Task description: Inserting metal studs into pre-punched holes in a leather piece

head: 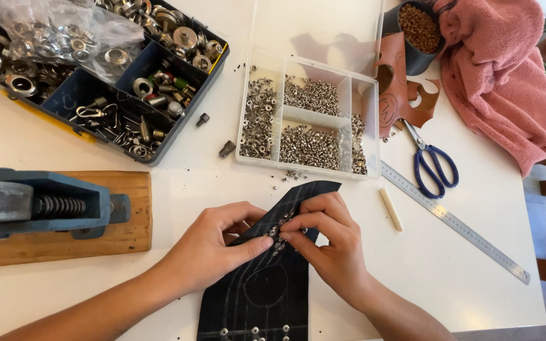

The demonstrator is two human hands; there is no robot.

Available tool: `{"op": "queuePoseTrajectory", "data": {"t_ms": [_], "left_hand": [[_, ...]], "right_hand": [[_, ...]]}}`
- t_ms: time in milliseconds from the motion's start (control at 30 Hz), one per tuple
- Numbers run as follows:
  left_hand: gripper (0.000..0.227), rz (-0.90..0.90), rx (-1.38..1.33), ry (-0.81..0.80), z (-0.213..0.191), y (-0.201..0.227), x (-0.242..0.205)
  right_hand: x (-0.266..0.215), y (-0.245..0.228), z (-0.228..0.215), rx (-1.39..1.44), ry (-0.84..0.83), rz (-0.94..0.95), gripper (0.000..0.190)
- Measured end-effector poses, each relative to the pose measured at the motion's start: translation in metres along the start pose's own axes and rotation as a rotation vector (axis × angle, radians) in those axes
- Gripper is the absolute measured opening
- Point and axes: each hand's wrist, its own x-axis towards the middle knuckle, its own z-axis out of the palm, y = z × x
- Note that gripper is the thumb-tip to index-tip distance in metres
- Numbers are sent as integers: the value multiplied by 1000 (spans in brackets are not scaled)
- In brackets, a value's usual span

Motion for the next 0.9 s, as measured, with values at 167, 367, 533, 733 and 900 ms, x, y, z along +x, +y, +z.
{"op": "queuePoseTrajectory", "data": {"t_ms": [167,367,533,733,900], "left_hand": [[19,124,98,23,2,0,-3],[16,253,219,53,4,-4,-4],[16,256,265,36,3,-5,-3],[26,253,413,73,-14,8,-2],[31,15,922,136,-38,1,-4]], "right_hand": [[-2,2,-2,137,-15,158,11],[-4,6,3,200,12,262,21],[-3,10,4,258,6,347,27],[8,21,-13,237,30,178,22],[15,51,-22,-411,0,-49,7]]}}
